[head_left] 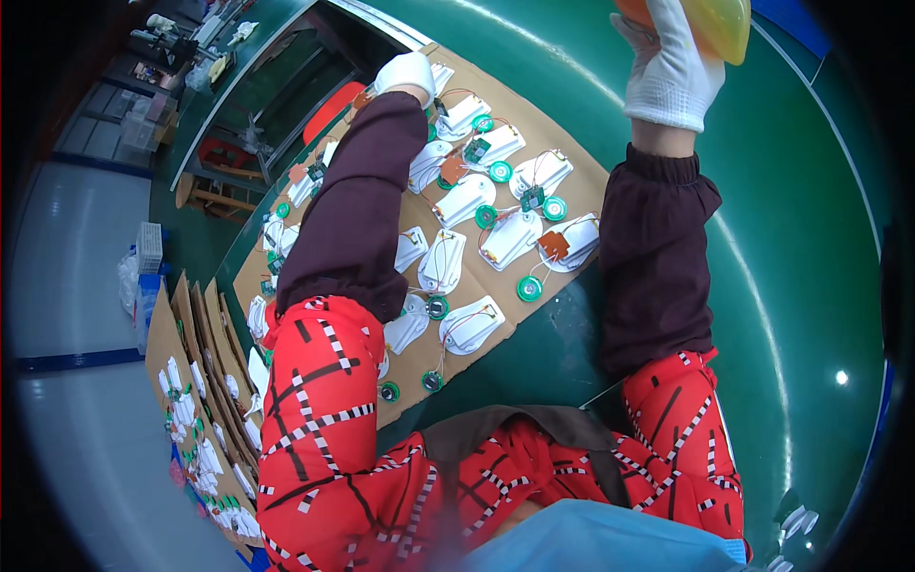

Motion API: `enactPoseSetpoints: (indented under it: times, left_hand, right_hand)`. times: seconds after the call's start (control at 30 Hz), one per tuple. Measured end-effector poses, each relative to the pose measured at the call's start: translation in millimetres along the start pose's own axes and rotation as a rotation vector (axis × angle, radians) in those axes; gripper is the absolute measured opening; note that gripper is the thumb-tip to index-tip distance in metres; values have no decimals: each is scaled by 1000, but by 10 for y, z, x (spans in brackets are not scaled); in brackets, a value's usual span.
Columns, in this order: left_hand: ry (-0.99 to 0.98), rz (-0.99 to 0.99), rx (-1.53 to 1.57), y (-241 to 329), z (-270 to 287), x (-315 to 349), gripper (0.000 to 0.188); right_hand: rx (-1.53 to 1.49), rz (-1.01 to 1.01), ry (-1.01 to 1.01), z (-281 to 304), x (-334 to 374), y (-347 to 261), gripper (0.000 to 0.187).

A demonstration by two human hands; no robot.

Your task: Applying a liquid substance from a dispensing bottle to small plastic and electronic components arranged on cardboard sheets.

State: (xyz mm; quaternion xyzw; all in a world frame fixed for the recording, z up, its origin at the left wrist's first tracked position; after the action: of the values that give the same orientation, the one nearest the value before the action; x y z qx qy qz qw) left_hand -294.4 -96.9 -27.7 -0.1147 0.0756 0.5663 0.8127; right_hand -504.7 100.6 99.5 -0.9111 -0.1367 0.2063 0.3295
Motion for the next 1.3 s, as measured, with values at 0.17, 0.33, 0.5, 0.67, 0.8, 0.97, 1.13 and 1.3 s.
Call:
enactPoseSetpoints:
  times: [0.17, 0.33, 0.5, 0.67, 0.8, 0.97, 1.13, 1.3]
  left_hand:
    - [-44, -163, -45, 127, 157, 122, 19]
    - [17, -75, 105, -43, 153, 196, 20]
    - [31, -61, 189, -76, 111, 136, 28]
    - [15, -62, 194, -30, 124, 114, 30]
    - [44, -43, 214, -91, 74, 82, 31]
    - [75, -25, 238, -91, 96, 65, 31]
    - [9, 31, 291, -85, 189, 126, 51]
    - [-14, -30, 242, 6, 324, 220, 64]
  right_hand:
    - [8, -21, -27, -15, 12, -9, 29]
    - [67, -78, -110, -62, 58, 221, 33]
    - [286, -237, -391, -298, 37, 815, 46]
    - [366, -184, -515, -407, 237, 1107, 52]
    - [520, -155, -571, -504, 395, 1179, 56]
    - [652, -48, -566, -525, 431, 1221, 60]
    - [678, -13, -545, -519, 425, 1241, 62]
    - [645, -38, -544, -516, 425, 1238, 63]
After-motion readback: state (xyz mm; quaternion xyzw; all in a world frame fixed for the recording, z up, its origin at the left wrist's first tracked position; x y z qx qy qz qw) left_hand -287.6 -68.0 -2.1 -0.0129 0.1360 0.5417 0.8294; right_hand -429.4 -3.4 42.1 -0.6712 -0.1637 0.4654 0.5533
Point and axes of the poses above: each hand's wrist, its own x-axis away from the middle knuckle, its own z-axis out of the back of the hand, y = z × x, the point moved 4 cm from there along -x, towards the middle knuckle, and after that the axes turned 14 degrees about y, right-handed, at the moved point
